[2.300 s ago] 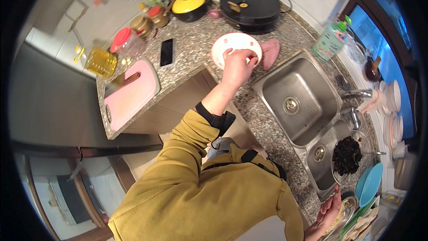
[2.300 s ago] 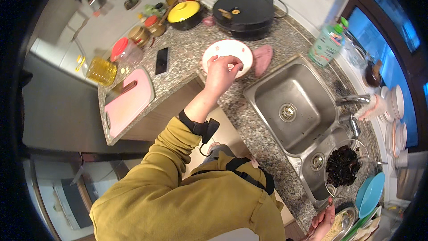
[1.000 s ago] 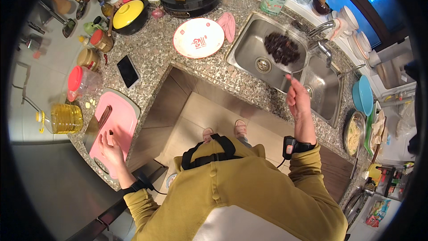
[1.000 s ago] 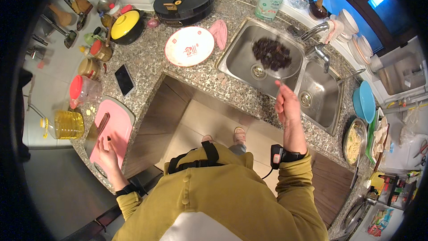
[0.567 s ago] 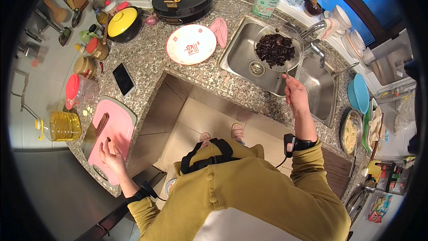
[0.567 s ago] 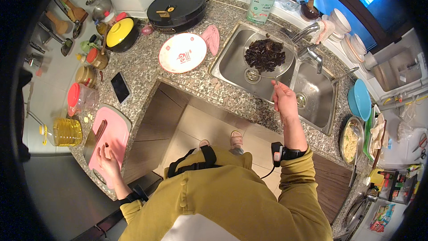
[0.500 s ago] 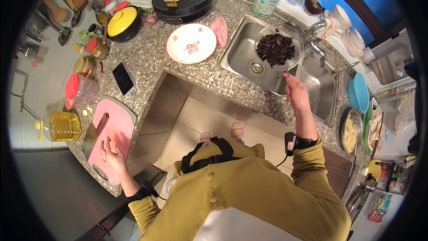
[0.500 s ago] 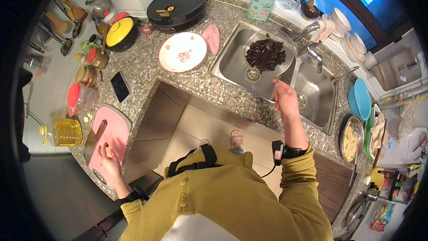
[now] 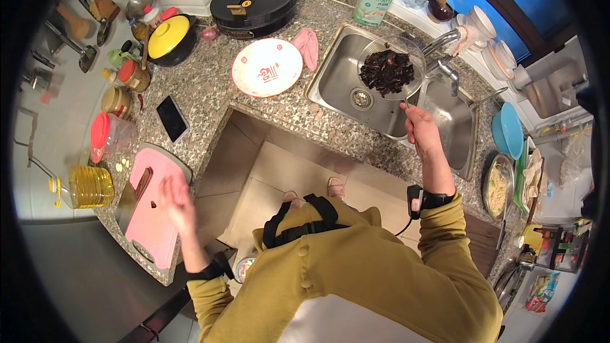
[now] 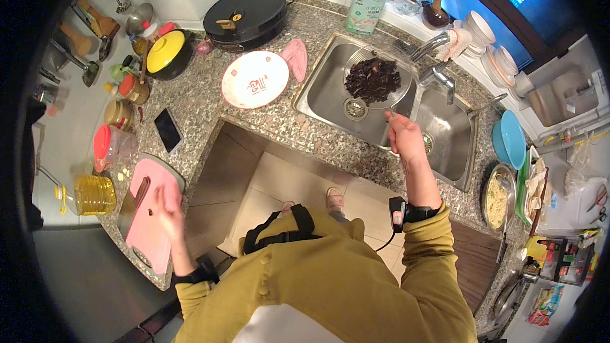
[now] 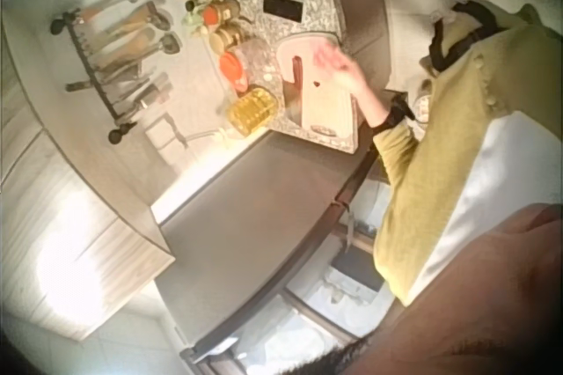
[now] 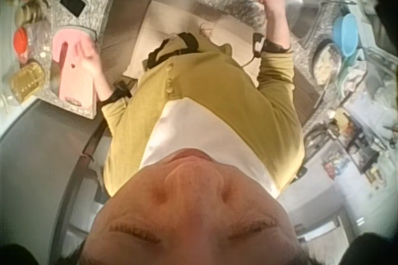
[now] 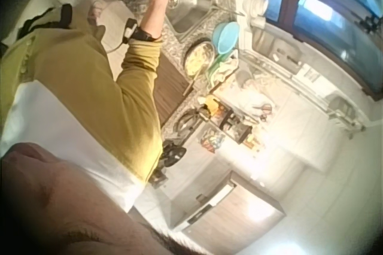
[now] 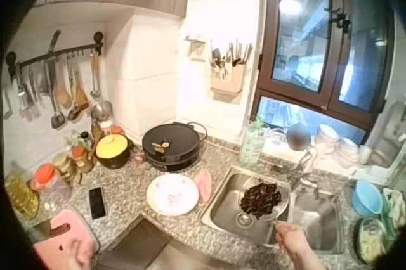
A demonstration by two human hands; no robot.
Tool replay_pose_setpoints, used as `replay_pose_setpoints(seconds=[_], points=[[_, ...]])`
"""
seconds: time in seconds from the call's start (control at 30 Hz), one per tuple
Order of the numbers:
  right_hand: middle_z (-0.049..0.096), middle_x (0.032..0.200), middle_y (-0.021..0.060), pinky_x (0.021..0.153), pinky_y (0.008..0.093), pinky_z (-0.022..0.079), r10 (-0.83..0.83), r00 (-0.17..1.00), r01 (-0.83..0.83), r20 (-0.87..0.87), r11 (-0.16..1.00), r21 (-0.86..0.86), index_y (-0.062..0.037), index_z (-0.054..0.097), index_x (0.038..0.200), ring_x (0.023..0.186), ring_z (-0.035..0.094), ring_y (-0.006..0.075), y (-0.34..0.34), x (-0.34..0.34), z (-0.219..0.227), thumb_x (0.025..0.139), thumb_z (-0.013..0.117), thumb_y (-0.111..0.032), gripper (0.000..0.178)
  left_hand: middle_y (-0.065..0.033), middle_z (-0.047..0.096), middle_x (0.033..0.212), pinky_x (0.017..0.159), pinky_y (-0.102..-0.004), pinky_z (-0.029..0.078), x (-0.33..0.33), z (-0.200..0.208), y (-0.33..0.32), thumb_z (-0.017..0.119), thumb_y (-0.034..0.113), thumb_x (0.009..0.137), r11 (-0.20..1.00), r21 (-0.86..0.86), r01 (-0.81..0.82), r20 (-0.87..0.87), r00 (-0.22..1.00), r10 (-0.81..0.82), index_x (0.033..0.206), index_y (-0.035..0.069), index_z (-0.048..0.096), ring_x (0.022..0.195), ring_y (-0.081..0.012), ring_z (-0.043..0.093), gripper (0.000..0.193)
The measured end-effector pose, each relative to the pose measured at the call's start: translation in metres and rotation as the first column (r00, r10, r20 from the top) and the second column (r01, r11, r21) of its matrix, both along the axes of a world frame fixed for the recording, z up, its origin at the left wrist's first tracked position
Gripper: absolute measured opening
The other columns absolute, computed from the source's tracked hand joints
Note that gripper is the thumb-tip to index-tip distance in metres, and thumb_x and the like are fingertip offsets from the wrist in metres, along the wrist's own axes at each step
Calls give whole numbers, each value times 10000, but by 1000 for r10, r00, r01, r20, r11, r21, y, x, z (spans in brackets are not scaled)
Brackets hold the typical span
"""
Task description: The person repeatedly rinses dark wood ear mushrooms in a bowl under running water, then transfers them to a mesh strainer to drain. The process is repeated several times to ensure thorough cleaning.
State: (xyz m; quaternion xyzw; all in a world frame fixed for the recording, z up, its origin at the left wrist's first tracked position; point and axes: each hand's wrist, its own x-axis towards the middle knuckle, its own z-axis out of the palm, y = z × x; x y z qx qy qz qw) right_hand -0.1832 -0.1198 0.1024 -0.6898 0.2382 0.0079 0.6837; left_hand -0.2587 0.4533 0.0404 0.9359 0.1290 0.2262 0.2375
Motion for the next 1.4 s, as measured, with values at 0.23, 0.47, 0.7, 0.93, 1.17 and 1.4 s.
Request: replay_pose_setpoints(seconds=[0.23,0.47,0.7,0.93,1.17,1.4], points=[[462,558,-27,372,221,284,82,997,-82,-16,997,15,5,618,1146,393,352,60,-9,-1,4,983,505,-191,278,-300,338,1468,1144,-453,248,138,32,-282,628,276,904,577,-366,731,307,680,-666,1430,-83,311,1390,-403,312,712],[463,546,-21,363,222,289,136,988,-135,-73,991,19,-35,623,1189,378,362,64,-23,-1,7,994,501,-185,274,-254,97,1573,1164,-545,80,205,48,-466,424,561,951,693,-458,557,-45,764,-644,1535,76,132,1459,-428,55,814],[455,538,-33,360,219,296,243,968,-237,-61,968,85,-73,623,1244,365,351,51,-36,5,7,1011,491,-211,301,-203,87,1589,1147,-591,82,222,33,-503,376,511,980,800,-290,526,-109,812,-573,1530,262,228,1450,-454,51,622],[444,594,-65,466,206,330,264,964,-265,-16,964,-30,-45,617,1250,508,380,26,-51,12,16,986,541,-152,295,-199,33,1594,1133,-614,105,227,28,-524,420,394,986,794,-313,522,-43,827,-561,1534,257,209,1445,-469,46,603],[443,621,-71,498,208,332,283,959,-281,19,956,-87,-21,597,1269,549,381,26,-62,19,13,977,549,-130,315,-207,12,1591,1127,-626,102,234,24,-537,438,306,989,773,-378,509,16,839,-544,1542,228,174,1439,-485,35,617],[442,615,-58,499,218,337,305,952,-301,-20,927,-224,-16,594,1269,552,384,30,-67,24,26,962,558,-133,330,-223,6,1587,1124,-635,99,241,24,-546,422,295,995,756,-413,509,97,849,-519,1543,217,160,1434,-497,25,612]])
